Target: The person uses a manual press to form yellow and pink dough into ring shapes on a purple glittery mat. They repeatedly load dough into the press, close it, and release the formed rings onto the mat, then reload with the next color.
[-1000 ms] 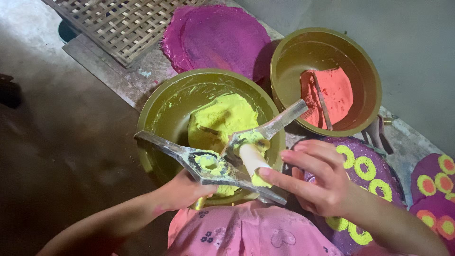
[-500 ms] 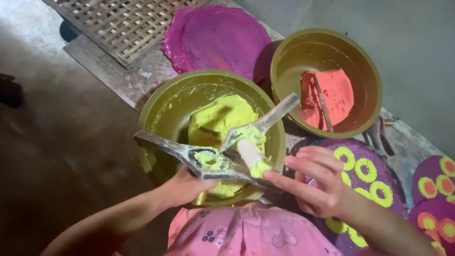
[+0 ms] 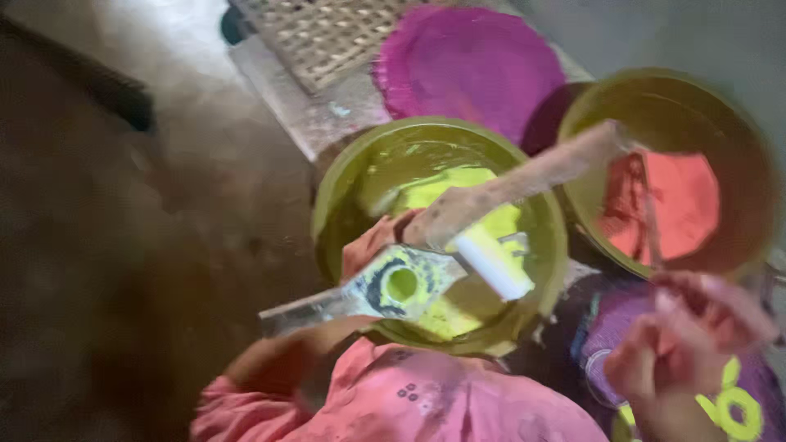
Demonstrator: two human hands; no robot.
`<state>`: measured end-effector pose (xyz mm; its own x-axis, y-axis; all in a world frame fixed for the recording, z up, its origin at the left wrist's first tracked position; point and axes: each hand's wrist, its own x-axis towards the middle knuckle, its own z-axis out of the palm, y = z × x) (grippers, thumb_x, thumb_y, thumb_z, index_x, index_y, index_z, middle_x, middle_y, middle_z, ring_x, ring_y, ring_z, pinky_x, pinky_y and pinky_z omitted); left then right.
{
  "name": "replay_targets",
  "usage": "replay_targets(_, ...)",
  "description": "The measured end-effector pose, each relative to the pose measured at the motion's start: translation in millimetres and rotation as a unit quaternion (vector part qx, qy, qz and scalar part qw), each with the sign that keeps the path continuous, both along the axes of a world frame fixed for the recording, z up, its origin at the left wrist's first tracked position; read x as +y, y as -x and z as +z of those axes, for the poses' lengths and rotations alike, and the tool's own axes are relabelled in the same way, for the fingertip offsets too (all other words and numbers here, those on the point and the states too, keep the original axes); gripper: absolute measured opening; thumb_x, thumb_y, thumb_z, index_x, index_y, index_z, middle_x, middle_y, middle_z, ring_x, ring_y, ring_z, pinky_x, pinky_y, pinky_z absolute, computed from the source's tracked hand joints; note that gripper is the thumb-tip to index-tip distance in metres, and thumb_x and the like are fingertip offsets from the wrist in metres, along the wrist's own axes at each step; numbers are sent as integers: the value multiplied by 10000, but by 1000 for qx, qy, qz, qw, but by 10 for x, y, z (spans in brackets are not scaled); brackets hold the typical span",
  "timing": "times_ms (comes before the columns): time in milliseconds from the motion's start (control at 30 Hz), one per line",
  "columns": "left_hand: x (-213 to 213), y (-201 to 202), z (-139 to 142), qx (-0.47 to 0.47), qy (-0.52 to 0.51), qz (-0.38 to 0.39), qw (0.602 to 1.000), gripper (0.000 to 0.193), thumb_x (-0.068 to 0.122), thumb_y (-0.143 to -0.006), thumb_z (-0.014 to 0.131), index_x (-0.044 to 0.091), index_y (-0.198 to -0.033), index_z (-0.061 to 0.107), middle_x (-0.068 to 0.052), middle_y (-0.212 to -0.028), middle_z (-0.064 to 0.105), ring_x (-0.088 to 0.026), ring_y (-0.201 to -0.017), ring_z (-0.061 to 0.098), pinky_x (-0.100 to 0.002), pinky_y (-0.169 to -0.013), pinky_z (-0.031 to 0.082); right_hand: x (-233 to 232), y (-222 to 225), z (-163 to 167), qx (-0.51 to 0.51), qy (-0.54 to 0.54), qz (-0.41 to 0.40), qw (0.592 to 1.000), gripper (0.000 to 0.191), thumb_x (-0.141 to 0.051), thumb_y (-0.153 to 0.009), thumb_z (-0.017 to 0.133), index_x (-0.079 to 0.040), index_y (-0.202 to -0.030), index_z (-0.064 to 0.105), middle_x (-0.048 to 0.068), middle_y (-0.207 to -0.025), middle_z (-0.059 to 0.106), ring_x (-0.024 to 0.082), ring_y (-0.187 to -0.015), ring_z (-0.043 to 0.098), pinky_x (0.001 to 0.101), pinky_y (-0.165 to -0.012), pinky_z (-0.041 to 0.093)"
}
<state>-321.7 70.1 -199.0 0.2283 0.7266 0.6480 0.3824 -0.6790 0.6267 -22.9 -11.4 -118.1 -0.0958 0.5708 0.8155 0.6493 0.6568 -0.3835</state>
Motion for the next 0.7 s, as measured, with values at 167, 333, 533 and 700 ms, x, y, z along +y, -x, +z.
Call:
replay_targets(167,48,205,-56,-61,36,50,996,413,73,-962,679,54,-1371,622,-79,-1054,715,-208,-774,676,-297,-693,547,552,-18,-813,-40,305,-43,950,305,-123,-932,638,-37,-1222,684,165,-1250,597,311,-1136,615,388,-943,513)
replay_targets(333,41,345,-78,-19,-124,76,989,434,43,-959,721,38,-1363,564,-144,-1136,736,-208,-786,667,-309,-680,544,948,107,-1592,-288,530,-74,794,344,-380,-834,711,-157,-1091,765,136,-1190,698,315,-1106,683,408,-924,552)
replay_targets(533,-49,352,44,-32,-48,99,993,474,86,-844,771,14,-1295,648,-102,-890,653,-194,-688,621,-326,-612,501,1162,149,-1951,-80,630,-27,772,423,-393,-874,621,-170,-1220,721,105,-1148,781,255,-1042,755,404,-886,584)
replay_targets(700,-34,409,-5,-24,-70,97,992,482,86,-859,763,-1,-1312,626,-111,-925,665,-198,-753,664,-320,-666,535,1319,271,-1953,-104,629,-6,771,379,-359,-938,552,-156,-1240,659,136,-1123,757,301,-1031,737,435,-872,576)
